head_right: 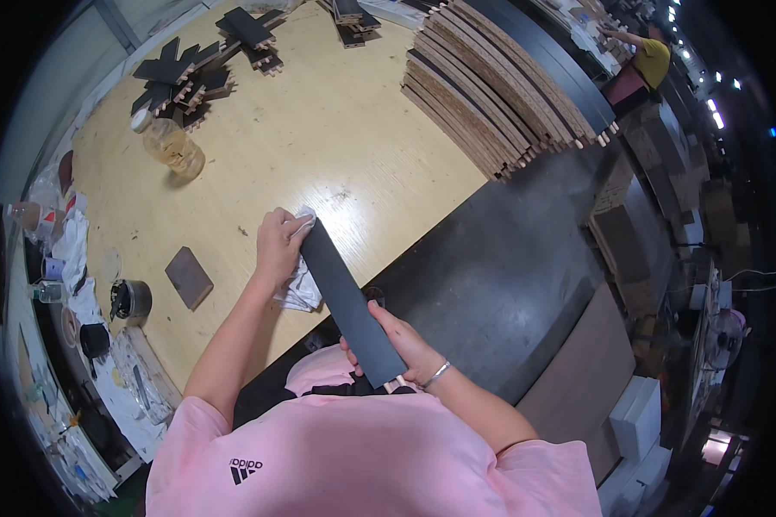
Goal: The person cleans dark wooden planks by hand using a white cloth, then applies a dark liquid from a small container to the ends of the planks using a small applicator tool.
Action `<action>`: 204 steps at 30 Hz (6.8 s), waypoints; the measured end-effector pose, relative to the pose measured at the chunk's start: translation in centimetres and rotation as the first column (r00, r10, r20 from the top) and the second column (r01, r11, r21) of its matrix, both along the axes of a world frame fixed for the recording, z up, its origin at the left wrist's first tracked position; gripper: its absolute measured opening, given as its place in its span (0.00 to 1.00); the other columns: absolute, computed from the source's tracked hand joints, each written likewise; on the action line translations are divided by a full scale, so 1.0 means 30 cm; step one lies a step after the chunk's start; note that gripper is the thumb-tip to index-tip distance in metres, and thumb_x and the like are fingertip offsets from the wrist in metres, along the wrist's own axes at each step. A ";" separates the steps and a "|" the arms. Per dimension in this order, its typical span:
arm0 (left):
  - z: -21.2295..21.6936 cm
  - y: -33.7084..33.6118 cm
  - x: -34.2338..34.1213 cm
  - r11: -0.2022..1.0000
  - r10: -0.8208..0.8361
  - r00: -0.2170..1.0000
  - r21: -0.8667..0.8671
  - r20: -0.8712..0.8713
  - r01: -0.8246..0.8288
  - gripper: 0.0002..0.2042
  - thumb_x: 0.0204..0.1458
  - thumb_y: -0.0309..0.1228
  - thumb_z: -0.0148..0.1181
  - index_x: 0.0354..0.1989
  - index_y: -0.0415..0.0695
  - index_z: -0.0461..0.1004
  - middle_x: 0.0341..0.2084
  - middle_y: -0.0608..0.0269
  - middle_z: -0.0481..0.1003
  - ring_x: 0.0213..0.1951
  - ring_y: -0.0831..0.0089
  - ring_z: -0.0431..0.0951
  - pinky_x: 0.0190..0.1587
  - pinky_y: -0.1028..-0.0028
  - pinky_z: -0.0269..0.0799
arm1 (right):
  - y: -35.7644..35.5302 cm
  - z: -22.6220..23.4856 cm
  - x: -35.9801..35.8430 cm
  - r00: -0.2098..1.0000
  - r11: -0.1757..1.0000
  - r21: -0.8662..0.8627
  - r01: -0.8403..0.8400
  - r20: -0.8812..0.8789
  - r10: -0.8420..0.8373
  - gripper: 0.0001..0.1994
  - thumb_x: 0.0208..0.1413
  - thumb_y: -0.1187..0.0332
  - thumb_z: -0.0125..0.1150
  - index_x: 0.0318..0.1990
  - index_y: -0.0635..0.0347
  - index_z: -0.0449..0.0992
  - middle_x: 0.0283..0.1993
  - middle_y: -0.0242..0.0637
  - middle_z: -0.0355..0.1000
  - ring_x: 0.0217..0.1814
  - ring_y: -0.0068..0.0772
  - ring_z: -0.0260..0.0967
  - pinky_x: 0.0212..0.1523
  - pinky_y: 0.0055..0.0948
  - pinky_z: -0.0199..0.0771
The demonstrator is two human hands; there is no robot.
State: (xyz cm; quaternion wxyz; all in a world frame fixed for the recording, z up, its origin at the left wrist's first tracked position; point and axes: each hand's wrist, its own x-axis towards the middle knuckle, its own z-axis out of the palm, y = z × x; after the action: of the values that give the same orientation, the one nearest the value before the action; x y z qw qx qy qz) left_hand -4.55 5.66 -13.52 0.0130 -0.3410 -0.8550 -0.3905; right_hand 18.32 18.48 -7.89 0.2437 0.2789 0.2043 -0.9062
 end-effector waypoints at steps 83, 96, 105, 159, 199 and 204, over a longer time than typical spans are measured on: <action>0.474 -0.056 -0.001 0.650 -0.596 0.463 0.733 0.656 -0.201 0.10 0.55 0.26 0.63 0.44 0.37 0.77 0.29 0.69 0.78 0.29 0.83 0.75 0.33 0.82 0.71 | 0.079 0.159 -0.078 0.870 0.921 0.332 0.202 -0.492 -0.014 0.31 0.61 0.48 0.57 0.56 0.71 0.68 0.44 0.50 0.75 0.41 0.40 0.78 0.44 0.38 0.81; 0.452 -0.084 0.059 0.736 -0.520 0.544 0.668 0.659 -0.105 0.13 0.51 0.25 0.67 0.45 0.34 0.77 0.32 0.66 0.79 0.32 0.81 0.77 0.37 0.78 0.75 | 0.027 0.164 -0.140 0.813 0.442 0.788 0.429 -0.550 0.192 0.42 0.53 0.51 0.68 0.67 0.71 0.57 0.58 0.43 0.69 0.59 0.31 0.68 0.60 0.27 0.66; 0.507 -0.094 0.014 0.704 -0.584 0.433 0.694 0.687 -0.152 0.17 0.60 0.26 0.57 0.55 0.34 0.68 0.40 0.65 0.75 0.40 0.81 0.74 0.43 0.78 0.71 | 0.050 0.248 -0.220 0.900 0.948 0.109 0.299 -0.361 -0.243 0.35 0.60 0.46 0.35 0.67 0.64 0.56 0.35 0.40 0.66 0.32 0.32 0.66 0.27 0.30 0.72; 0.693 -0.731 -0.505 0.908 0.410 0.737 0.164 -0.537 -0.386 0.16 0.42 0.25 0.68 0.44 0.44 0.80 0.44 0.56 0.76 0.47 0.57 0.75 0.51 0.65 0.70 | 0.104 0.102 -0.140 0.961 0.923 0.304 0.234 -0.218 -0.172 0.39 0.61 0.30 0.32 0.40 0.64 0.70 0.33 0.43 0.69 0.30 0.37 0.70 0.29 0.35 0.74; 0.054 -1.847 -0.169 0.099 0.736 0.334 0.394 0.589 -0.914 0.07 0.56 0.19 0.55 0.42 0.34 0.76 0.21 0.69 0.72 0.21 0.86 0.66 0.21 0.84 0.57 | -0.141 0.101 -0.368 0.989 0.843 0.538 -0.027 -0.107 0.100 0.36 0.64 0.35 0.34 0.39 0.65 0.75 0.30 0.42 0.74 0.26 0.33 0.74 0.26 0.32 0.79; 0.076 -1.837 -0.149 0.135 0.936 0.154 0.082 0.316 -0.988 0.10 0.54 0.25 0.61 0.44 0.37 0.77 0.22 0.64 0.75 0.24 0.71 0.74 0.28 0.71 0.69 | -0.156 0.120 -0.403 0.996 0.843 0.537 -0.027 -0.057 0.068 0.37 0.63 0.35 0.35 0.38 0.65 0.76 0.29 0.41 0.74 0.26 0.33 0.74 0.26 0.32 0.79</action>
State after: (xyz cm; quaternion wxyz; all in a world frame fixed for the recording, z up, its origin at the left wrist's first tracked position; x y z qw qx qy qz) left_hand -9.02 -49.45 -11.24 0.2268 0.3341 -0.8065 -0.4319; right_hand 6.23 13.82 -4.28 0.1710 0.2970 0.4645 -0.8166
